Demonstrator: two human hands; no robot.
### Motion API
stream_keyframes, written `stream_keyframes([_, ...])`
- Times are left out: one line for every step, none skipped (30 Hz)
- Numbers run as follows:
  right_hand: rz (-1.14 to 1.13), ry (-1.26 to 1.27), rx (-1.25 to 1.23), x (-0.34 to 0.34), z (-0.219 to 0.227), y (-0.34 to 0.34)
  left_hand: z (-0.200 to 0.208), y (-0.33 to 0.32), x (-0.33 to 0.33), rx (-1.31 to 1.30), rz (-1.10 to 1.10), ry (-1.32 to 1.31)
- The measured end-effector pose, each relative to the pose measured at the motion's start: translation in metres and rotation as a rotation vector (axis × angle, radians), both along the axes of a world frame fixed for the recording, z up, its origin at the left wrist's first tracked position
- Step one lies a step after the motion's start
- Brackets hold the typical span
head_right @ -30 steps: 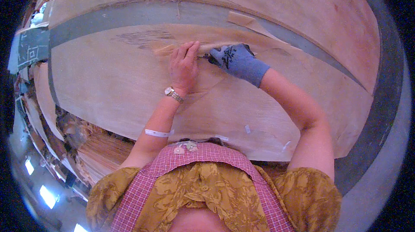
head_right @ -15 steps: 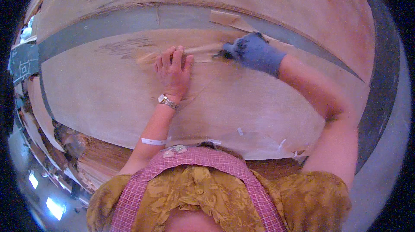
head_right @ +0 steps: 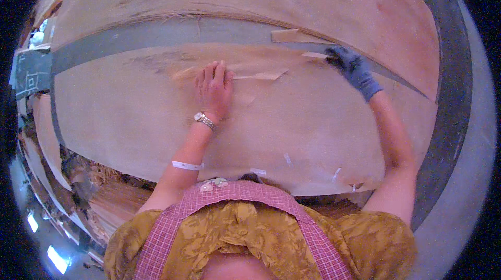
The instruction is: The person handles wood veneer sheets, using a utility knife to trim edges and applying pieces of tape to the surface before moving the sheets to a stack.
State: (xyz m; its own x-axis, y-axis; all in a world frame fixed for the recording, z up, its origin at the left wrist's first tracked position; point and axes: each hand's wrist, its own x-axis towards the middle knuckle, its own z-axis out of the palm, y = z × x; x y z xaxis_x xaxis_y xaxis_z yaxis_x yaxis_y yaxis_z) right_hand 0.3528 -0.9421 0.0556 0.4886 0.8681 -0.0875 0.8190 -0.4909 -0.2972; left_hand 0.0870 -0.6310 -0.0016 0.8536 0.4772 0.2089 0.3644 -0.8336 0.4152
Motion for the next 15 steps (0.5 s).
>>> stream_keyframes([-0.033,-0.065,0.047,-0.024,-0.008,0.006,0.000,0.001,-0.001,0.021,-0.017,-0.016])
stream_keyframes([-0.192,-0.052,-0.055,-0.047,-0.009,0.015,0.005,0.002,-0.001,0.010,-0.052,0.013])
stream_keyframes([-0.152,-0.150,-0.026,-0.061,-0.016,0.005,0.011,0.003,-0.001,-0.001,-0.090,0.041])
stream_keyframes([-0.114,-0.248,0.000,-0.075,-0.027,-0.007,0.017,0.005,0.000,-0.012,-0.130,0.070])
stream_keyframes([-0.067,-0.344,0.031,-0.087,-0.032,-0.013,0.017,0.008,0.001,0.045,-0.167,0.088])
stream_keyframes([-0.001,-0.340,-0.013,-0.111,-0.022,-0.016,0.015,0.014,0.001,0.091,-0.207,0.109])
stream_keyframes([0.069,-0.334,-0.065,-0.141,-0.011,-0.022,0.014,0.018,0.000,0.128,-0.244,0.132])
stream_keyframes([0.086,-0.210,-0.117,-0.174,-0.001,-0.030,0.016,0.020,0.001,0.113,-0.263,0.188])
stream_keyframes([0.101,-0.089,-0.168,-0.206,0.008,-0.038,0.019,0.024,0.005,0.097,-0.283,0.240])
stream_keyframes([0.200,0.070,-0.217,-0.231,0.021,-0.045,0.022,0.027,0.008,0.081,-0.296,0.298])
stream_keyframes([0.293,0.233,-0.262,-0.256,0.031,-0.055,0.024,0.026,0.010,0.079,-0.309,0.337])
stream_keyframes([0.252,0.355,-0.453,-0.279,0.035,-0.079,0.027,0.026,0.013,0.074,-0.328,0.375])
stream_keyframes([0.211,0.477,-0.642,-0.293,0.037,-0.110,0.029,0.027,0.014,0.071,-0.344,0.413])
stream_keyframes([0.217,0.436,-0.865,-0.294,0.038,-0.147,0.028,0.030,0.014,0.084,-0.355,0.433])
stream_keyframes([0.219,0.391,-1.087,-0.295,0.039,-0.175,0.024,0.030,0.015,0.097,-0.369,0.451])
